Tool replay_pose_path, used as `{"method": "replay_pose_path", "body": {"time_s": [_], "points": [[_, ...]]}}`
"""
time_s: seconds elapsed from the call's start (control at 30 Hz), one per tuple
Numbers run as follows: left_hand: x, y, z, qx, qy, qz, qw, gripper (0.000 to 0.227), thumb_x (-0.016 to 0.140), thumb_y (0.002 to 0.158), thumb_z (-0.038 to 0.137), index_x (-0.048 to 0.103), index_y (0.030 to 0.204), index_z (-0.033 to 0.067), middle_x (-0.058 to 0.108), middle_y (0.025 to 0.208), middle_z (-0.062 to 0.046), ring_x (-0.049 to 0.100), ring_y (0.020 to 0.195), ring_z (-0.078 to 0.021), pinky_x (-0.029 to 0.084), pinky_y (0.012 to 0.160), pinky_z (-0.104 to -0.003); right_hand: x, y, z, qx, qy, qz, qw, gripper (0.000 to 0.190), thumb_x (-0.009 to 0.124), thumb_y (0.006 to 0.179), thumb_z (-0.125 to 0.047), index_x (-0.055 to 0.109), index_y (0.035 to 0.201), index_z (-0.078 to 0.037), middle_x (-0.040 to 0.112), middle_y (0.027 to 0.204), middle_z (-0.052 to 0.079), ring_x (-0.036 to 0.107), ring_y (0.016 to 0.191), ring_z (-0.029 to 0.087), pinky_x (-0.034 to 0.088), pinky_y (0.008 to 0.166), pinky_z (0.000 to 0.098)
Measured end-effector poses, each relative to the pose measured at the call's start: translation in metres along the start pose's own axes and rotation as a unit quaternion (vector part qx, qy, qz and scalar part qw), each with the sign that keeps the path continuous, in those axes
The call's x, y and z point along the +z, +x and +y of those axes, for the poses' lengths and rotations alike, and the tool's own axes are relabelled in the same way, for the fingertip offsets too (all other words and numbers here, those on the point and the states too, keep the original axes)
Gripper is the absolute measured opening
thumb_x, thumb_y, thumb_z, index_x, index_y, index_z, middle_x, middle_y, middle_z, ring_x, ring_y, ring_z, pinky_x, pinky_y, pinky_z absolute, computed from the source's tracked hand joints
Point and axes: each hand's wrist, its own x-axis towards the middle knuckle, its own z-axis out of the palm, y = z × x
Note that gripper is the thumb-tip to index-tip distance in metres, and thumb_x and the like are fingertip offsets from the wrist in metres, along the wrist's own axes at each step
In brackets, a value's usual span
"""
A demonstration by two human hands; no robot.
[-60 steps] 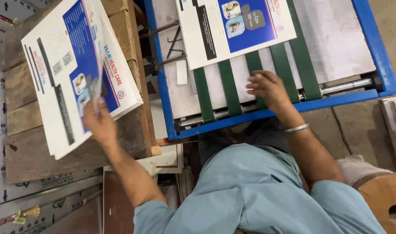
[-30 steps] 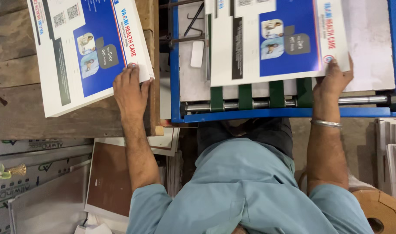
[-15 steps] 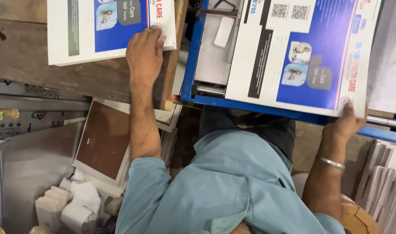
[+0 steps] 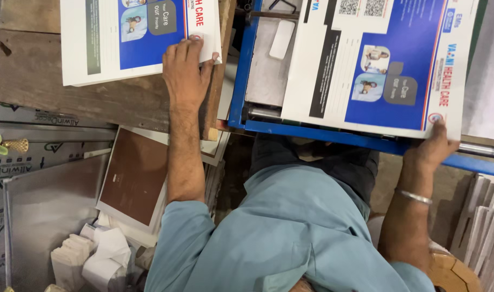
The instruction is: The person sits on the floor and repeatedly picks up white boxes labeled 'VA2N HEALTH CARE' from a wooden surface. They place each box onto a blue conveyor belt with green rollers, guiding it through the machine before stacking the processed boxes back onto the wooden surface.
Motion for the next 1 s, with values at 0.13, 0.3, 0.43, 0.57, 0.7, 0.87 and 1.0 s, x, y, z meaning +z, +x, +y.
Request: {"method": "replay_pose_path", "body": {"time_s": [0.13, 0.3, 0.43, 0.57, 0.7, 0.87, 1.0], "points": [[-0.002, 0.000, 0.002, 0.051, 0.053, 0.078, 0.994, 0.060, 0.082, 0.094, 0.050, 0.064, 0.127, 0.0040, 0.057, 0.138, -0.023, 0.049, 0.131, -0.0381, 0.034, 0.110, -0.055, 0.019, 0.020, 0.005, 0.023, 0.009, 0.031, 0.999, 0.037, 0.062, 0.098, 0.004, 0.052, 0.132, 0.014, 0.070, 0.126, 0.026, 0.079, 0.110, 0.035, 0.071, 0.095, 0.0450], [-0.004, -0.001, 0.002, 0.026, 0.024, 0.031, 0.999, 0.071, 0.085, 0.092, 0.049, 0.061, 0.138, 0.0008, 0.057, 0.144, -0.024, 0.048, 0.139, -0.0398, 0.032, 0.114, -0.056, 0.022, 0.031, 0.013, 0.075, -0.017, -0.004, 0.997, 0.033, 0.060, 0.102, -0.004, 0.056, 0.133, 0.004, 0.068, 0.122, 0.018, 0.077, 0.106, 0.029, 0.071, 0.088, 0.0436], [0.000, -0.002, -0.001, 0.034, 0.047, 0.049, 0.997, 0.061, 0.085, 0.094, 0.047, 0.066, 0.133, 0.0039, 0.064, 0.138, -0.021, 0.055, 0.131, -0.0388, 0.039, 0.110, -0.051, 0.009, 0.028, 0.016, 0.122, -0.036, -0.065, 0.990, 0.028, 0.054, 0.111, -0.011, 0.055, 0.133, 0.006, 0.068, 0.119, 0.022, 0.075, 0.101, 0.033, 0.068, 0.084, 0.0451], [0.002, -0.007, -0.002, 0.031, 0.046, 0.072, 0.996, 0.054, 0.087, 0.091, 0.046, 0.070, 0.124, 0.0063, 0.070, 0.125, -0.014, 0.061, 0.123, -0.0364, 0.044, 0.104, -0.050, -0.001, 0.014, 0.018, 0.141, -0.039, -0.067, 0.987, 0.029, 0.055, 0.112, -0.013, 0.053, 0.133, 0.006, 0.068, 0.116, 0.022, 0.075, 0.100, 0.033, 0.069, 0.087, 0.0446], [0.000, -0.004, -0.003, 0.040, 0.045, 0.080, 0.995, 0.053, 0.088, 0.089, 0.046, 0.071, 0.122, 0.0070, 0.071, 0.123, -0.014, 0.062, 0.118, -0.0355, 0.046, 0.100, -0.049, -0.004, -0.007, 0.017, 0.145, -0.054, -0.071, 0.985, 0.029, 0.056, 0.109, -0.013, 0.053, 0.132, 0.004, 0.068, 0.115, 0.021, 0.075, 0.099, 0.032, 0.068, 0.086, 0.0434], [-0.003, -0.004, -0.002, 0.035, 0.020, 0.063, 0.997, 0.058, 0.089, 0.087, 0.047, 0.071, 0.122, 0.0059, 0.069, 0.125, -0.015, 0.061, 0.117, -0.0359, 0.045, 0.099, -0.049, 0.001, -0.027, 0.009, 0.153, -0.053, -0.106, 0.981, 0.028, 0.059, 0.111, -0.013, 0.055, 0.132, 0.005, 0.069, 0.115, 0.021, 0.074, 0.099, 0.031, 0.066, 0.085, 0.0402], [-0.002, -0.007, -0.002, 0.042, 0.046, 0.045, 0.997, 0.057, 0.087, 0.092, 0.041, 0.067, 0.130, 0.0039, 0.065, 0.130, -0.017, 0.056, 0.122, -0.0365, 0.041, 0.105, -0.052, 0.009, -0.037, 0.008, 0.155, -0.067, -0.109, 0.980, 0.028, 0.060, 0.111, -0.015, 0.057, 0.132, 0.004, 0.069, 0.115, 0.020, 0.074, 0.100, 0.029, 0.065, 0.086, 0.0390]]}}
